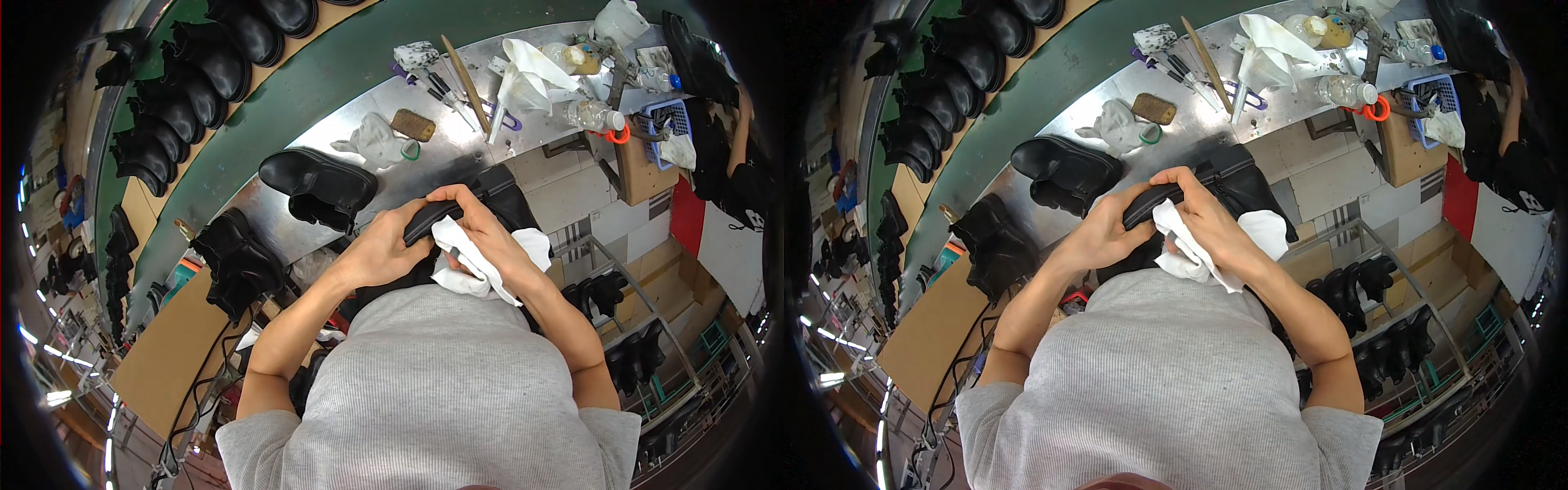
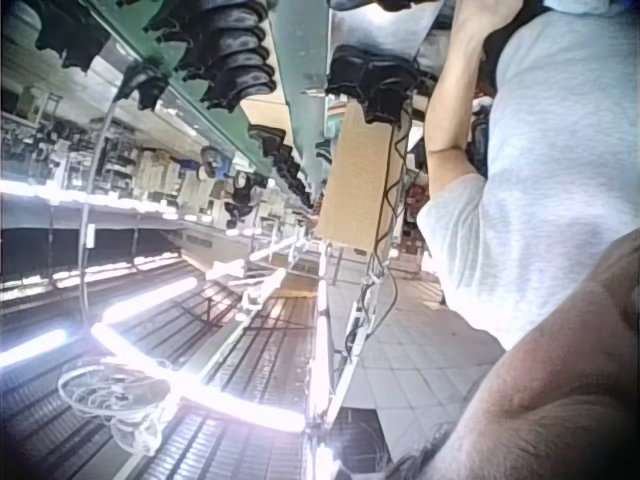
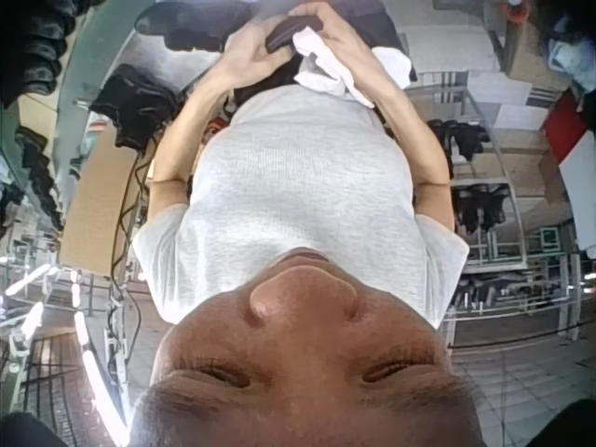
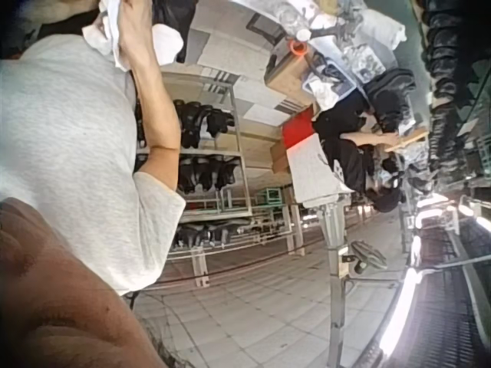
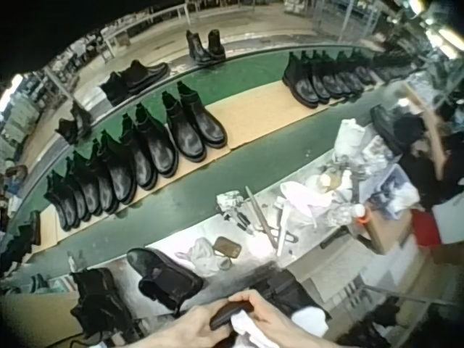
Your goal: Clean and finish black leather boots at a factory assembly line.
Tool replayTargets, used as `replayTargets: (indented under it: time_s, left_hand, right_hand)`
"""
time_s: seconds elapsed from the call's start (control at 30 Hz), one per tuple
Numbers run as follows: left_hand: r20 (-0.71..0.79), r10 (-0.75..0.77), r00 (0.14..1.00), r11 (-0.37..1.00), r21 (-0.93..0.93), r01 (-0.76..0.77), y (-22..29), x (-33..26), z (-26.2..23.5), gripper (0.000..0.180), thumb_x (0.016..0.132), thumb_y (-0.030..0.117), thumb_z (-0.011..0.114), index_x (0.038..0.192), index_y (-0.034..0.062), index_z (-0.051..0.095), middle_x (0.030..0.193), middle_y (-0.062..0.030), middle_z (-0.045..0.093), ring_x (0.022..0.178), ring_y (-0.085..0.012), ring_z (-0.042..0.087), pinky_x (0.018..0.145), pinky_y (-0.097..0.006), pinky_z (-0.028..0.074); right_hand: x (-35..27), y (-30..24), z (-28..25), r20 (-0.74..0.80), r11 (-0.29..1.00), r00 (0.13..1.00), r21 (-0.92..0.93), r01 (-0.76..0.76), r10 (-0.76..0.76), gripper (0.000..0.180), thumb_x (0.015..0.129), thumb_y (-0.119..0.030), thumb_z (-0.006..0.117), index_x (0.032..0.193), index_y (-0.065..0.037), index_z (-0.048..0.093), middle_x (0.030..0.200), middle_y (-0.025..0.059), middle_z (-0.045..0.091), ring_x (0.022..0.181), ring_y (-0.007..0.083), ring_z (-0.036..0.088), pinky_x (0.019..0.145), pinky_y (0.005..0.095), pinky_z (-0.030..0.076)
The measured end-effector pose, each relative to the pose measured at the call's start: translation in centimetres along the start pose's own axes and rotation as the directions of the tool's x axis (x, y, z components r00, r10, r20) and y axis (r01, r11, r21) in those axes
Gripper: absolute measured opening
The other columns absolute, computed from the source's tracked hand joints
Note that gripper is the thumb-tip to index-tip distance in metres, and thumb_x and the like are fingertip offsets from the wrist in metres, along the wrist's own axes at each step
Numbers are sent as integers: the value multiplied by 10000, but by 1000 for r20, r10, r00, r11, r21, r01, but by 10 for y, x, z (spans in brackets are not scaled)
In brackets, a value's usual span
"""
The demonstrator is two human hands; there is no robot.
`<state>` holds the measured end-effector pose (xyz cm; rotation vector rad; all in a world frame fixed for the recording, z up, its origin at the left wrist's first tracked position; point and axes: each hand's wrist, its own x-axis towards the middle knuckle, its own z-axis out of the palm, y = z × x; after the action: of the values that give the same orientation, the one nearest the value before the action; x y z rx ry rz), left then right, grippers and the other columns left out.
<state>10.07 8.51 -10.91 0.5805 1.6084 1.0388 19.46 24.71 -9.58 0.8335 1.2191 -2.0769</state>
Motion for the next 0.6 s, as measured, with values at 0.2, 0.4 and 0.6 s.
replayTargets:
  time_s: [0.2, 0.4, 0.6]
  left_hand:
    - [3, -12, 1000, 1000, 4, 12, 2, 0, -2, 405, 778, 78, 574, 1139, -87, 494, 642, -131, 561, 518, -157, 487, 517, -317, 403]
    - [19, -32, 999, 999, 1, 32, 2, 0, -3, 401, 774, 75, 570, 1133, -87, 495, 626, -128, 556, 508, -156, 486, 514, -318, 401]
    - [3, -18, 1000, 1000, -12, 18, 2, 1, -3, 393, 776, 78, 576, 1124, -87, 500, 623, -130, 557, 504, -165, 490, 514, -323, 403]
  right_hand:
    - [1, -1, 1, 20, 999, 1000, -47, 25, -24, 375, 889, -137, 511, 1225, -36, 380, 609, 19, 541, 516, 71, 519, 450, 223, 370]
    - [-1, -1, 5, 2, 1000, 1000, -3, 10, -10, 375, 885, -119, 512, 1226, -37, 378, 619, 19, 533, 522, 71, 519, 446, 224, 368]
    - [0, -3, 2, 9, 998, 1000, 61, 11, -12, 390, 881, -114, 514, 1237, -40, 373, 621, 12, 528, 520, 74, 515, 449, 225, 377]
